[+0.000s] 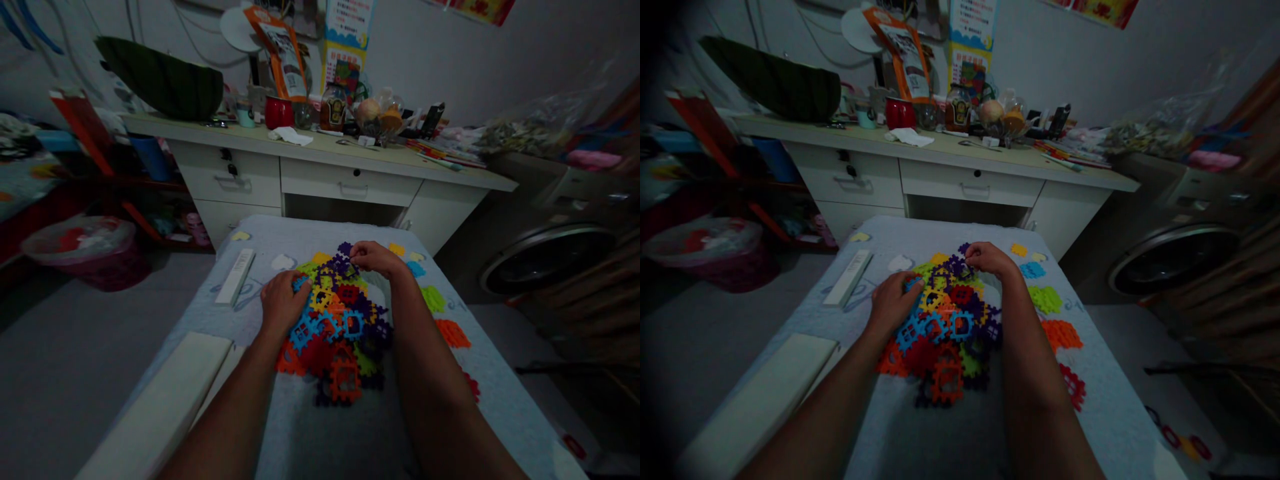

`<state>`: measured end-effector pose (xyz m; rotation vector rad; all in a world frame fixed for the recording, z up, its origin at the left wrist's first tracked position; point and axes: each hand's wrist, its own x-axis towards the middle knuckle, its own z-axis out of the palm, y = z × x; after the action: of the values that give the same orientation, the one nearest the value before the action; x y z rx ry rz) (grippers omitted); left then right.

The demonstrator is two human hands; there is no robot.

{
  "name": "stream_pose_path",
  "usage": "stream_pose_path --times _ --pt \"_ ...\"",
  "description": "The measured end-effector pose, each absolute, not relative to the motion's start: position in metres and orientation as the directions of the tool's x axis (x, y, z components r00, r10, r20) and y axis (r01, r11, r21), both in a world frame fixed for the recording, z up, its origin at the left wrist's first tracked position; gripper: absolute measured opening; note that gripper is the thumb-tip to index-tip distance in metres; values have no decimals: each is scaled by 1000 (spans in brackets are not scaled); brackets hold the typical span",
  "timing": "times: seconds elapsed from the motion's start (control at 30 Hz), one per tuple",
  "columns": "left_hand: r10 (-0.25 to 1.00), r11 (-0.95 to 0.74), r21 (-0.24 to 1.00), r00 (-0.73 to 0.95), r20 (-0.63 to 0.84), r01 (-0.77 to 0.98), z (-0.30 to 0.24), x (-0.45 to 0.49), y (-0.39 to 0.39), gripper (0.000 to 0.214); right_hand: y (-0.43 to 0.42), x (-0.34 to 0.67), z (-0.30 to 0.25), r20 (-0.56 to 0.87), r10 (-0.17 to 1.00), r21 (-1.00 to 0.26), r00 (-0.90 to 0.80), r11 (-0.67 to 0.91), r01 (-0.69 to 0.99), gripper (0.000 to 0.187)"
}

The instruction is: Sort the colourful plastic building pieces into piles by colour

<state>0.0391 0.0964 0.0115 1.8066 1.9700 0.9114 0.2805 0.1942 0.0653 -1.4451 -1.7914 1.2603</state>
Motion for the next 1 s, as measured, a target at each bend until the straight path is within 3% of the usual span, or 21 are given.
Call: stream_pose_path --times 0.27,0.37,0.5,0.67,0.77,1.0 --pt "973 17 640 -160 167 769 14 40 96 33 202 303 60 -50 989 -907 -140 14 421 11" --pt "972 10 638 -159 176 770 15 40 95 33 209 302 53 65 997 -896 -35 74 437 9" --pt "971 -5 634 -146 187 774 13 39 96 31 220 296 40 287 947 -777 143 143 613 10" --pt "972 -7 628 -143 188 778 10 39 97 32 228 288 25 452 874 -596 177 149 789 13" --pt "970 -7 631 -147 192 776 8 38 97 31 230 284 17 460 877 -542 140 153 827 16" --pt "970 -7 616 -145 197 788 8 38 96 32 229 280 4 330 944 -443 16 140 886 22"
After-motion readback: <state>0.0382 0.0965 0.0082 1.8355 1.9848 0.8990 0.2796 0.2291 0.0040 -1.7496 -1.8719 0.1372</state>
